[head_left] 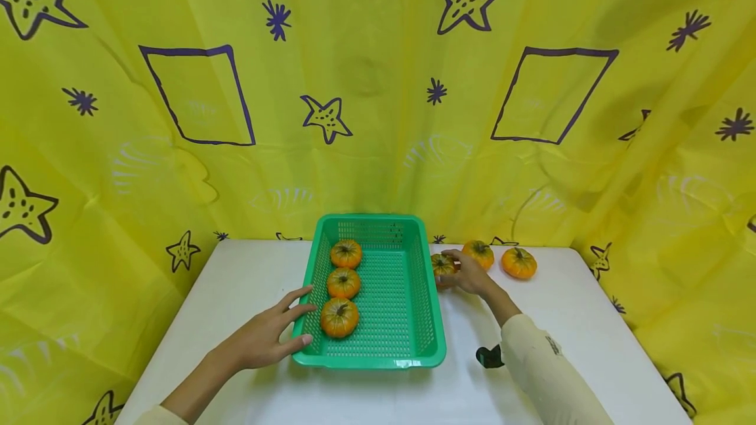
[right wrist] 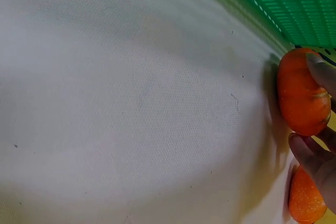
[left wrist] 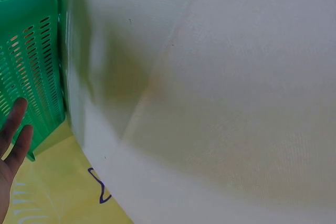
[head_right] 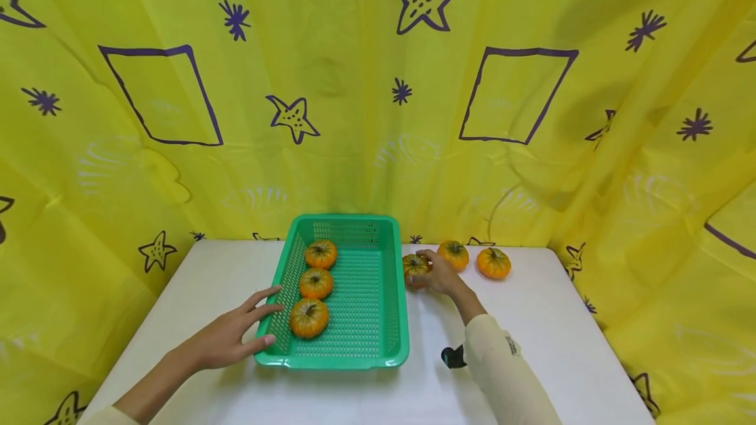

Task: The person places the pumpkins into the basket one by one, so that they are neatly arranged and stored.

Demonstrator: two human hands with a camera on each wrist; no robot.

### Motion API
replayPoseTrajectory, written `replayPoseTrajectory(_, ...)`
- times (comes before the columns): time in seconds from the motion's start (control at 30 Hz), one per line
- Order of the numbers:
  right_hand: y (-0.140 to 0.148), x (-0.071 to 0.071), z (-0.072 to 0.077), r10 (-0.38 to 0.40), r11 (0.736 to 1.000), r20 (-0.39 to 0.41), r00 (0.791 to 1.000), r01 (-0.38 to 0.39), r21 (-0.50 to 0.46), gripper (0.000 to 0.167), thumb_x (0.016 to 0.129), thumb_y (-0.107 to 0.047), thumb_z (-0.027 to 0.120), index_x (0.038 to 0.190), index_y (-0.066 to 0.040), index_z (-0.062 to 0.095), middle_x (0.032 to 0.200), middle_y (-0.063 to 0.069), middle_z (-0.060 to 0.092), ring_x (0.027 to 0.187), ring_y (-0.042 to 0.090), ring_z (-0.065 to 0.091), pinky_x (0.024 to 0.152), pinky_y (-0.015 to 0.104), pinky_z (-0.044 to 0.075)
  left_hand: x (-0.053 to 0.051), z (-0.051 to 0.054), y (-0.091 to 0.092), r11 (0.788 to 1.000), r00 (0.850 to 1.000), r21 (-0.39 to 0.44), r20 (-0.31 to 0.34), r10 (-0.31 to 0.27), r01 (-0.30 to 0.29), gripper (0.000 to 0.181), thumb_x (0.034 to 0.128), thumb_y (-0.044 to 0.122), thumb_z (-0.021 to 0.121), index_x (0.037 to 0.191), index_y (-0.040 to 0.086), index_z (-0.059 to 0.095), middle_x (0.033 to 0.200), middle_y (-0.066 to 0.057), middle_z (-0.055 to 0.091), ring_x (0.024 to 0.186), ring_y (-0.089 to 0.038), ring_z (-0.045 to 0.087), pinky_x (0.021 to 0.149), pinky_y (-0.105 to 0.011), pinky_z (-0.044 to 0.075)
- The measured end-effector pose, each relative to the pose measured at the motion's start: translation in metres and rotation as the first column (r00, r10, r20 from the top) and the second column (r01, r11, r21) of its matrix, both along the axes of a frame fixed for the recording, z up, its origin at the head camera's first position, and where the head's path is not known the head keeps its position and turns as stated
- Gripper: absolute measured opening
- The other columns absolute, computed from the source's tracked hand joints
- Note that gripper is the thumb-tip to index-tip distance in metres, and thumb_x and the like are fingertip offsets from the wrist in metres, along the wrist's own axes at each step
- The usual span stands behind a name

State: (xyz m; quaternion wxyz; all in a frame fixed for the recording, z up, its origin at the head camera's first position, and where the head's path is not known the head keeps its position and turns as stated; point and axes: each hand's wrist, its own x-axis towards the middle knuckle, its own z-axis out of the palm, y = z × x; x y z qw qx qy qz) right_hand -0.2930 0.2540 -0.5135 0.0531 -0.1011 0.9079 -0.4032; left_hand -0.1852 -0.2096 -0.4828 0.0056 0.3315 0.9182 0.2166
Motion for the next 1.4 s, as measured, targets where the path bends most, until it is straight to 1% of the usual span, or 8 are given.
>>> replayPoseTrajectory(0.27, 0.0, 0.003, -0.006, 0.015, 0.999, 0.002, 1.0, -0.015, -0.03, 0.06, 0.089, -0.015, 0.076, 0.14, 0.005, 0.052, 0.136, 0.032, 0.054, 0.119, 0.05, 0.057, 0.094, 0.052, 0.053, 0.002, 0.0, -0.002, 1.0, 1.0, -0.004, 0.001, -0.006, 0.006, 0.055, 0.1001, 0.05, 0.056, 0.143, 0.015, 0.054, 0.163, -0.007, 0.03, 0.125, -0.035, 0.061, 0.09, -0.053, 0.055)
replayPoseTrajectory(0.4, 0.0, 0.005, -0.004, 0.009, 0.999, 0.019, 1.0, -0.008, -0.035, 0.061, 0.09, -0.019, 0.075, 0.142, 0.003, 0.051, 0.141, 0.031, 0.051, 0.123, 0.05, 0.055, 0.096, 0.053, 0.052, 0.001, 0.0, -0.003, 1.0, 1.0, -0.007, -0.014, -0.006, 0.006, 0.055, 0.0999, 0.05, 0.056, 0.142, 0.015, 0.055, 0.162, -0.007, 0.031, 0.124, -0.033, 0.062, 0.09, -0.052, 0.055)
replayPoseTrajectory(0.63, 0.001, 0.008, 0.009, -0.014, 1.0, 0.03, 0.999, 0.015, -0.024, 0.067, 0.091, -0.028, 0.075, 0.145, 0.001, 0.048, 0.144, 0.032, 0.047, 0.124, 0.051, 0.052, 0.097, 0.056, 0.05, 0.0, 0.002, -0.003, 1.0, 1.0, -0.007, -0.008, -0.008, 0.008, 0.056, 0.0997, 0.05, 0.057, 0.143, 0.015, 0.054, 0.163, -0.007, 0.031, 0.124, -0.034, 0.062, 0.09, -0.053, 0.055)
replayPoseTrajectory(0.77, 0.001, 0.006, 0.016, -0.028, 0.999, 0.011, 1.0, 0.028, -0.023, 0.07, 0.09, -0.031, 0.076, 0.147, -0.001, 0.047, 0.146, 0.031, 0.047, 0.127, 0.052, 0.049, 0.1, 0.061, 0.046, 0.0, 0.003, -0.003, 1.0, 1.0, -0.002, 0.003, 0.004, -0.004, 0.056, 0.0993, 0.05, 0.057, 0.143, 0.015, 0.054, 0.163, -0.006, 0.03, 0.126, -0.035, 0.06, 0.091, -0.054, 0.055)
replayPoseTrajectory(0.97, 0.004, 0.005, 0.027, -0.036, 0.999, -0.013, 0.999, 0.036, -0.039, 0.07, 0.091, -0.028, 0.075, 0.147, 0.001, 0.045, 0.147, 0.03, 0.046, 0.131, 0.054, 0.046, 0.103, 0.063, 0.044, 0.001, 0.002, -0.002, 1.0, 1.0, -0.001, 0.022, 0.009, -0.009, 0.057, 0.0994, 0.052, 0.056, 0.144, 0.016, 0.053, 0.164, -0.006, 0.029, 0.127, -0.036, 0.059, 0.092, -0.055, 0.054)
replayPoseTrajectory(1.27, 0.01, 0.007, 0.05, -0.026, 0.998, -0.051, 0.998, 0.023, -0.063, 0.065, 0.092, -0.026, 0.074, 0.146, -0.001, 0.048, 0.146, 0.029, 0.048, 0.131, 0.05, 0.046, 0.103, 0.061, 0.044, 0.001, 0.002, -0.001, 1.0, 1.0, 0.005, 0.013, 0.004, -0.004, 0.056, 0.0994, 0.05, 0.057, 0.145, 0.017, 0.053, 0.164, -0.004, 0.028, 0.127, -0.035, 0.06, 0.091, -0.054, 0.055)
replayPoseTrajectory(1.3, 0.008, 0.011, 0.057, -0.023, 0.997, -0.044, 0.999, 0.02, -0.068, 0.065, 0.093, -0.025, 0.073, 0.146, 0.001, 0.047, 0.146, 0.03, 0.047, 0.13, 0.051, 0.046, 0.102, 0.061, 0.045, 0.0, 0.002, -0.001, 1.0, 1.0, 0.005, 0.013, 0.004, -0.004, 0.057, 0.0994, 0.051, 0.057, 0.145, 0.017, 0.053, 0.164, -0.004, 0.028, 0.127, -0.035, 0.06, 0.092, -0.054, 0.054)
replayPoseTrajectory(1.4, 0.011, 0.01, 0.058, -0.033, 0.997, -0.033, 0.999, 0.03, -0.076, 0.067, 0.093, -0.028, 0.073, 0.148, -0.001, 0.046, 0.147, 0.03, 0.046, 0.129, 0.05, 0.047, 0.098, 0.057, 0.049, 0.0, 0.002, -0.002, 1.0, 1.0, -0.001, 0.013, 0.003, -0.003, 0.057, 0.0997, 0.052, 0.056, 0.145, 0.016, 0.053, 0.164, -0.004, 0.028, 0.127, -0.035, 0.059, 0.092, -0.053, 0.055)
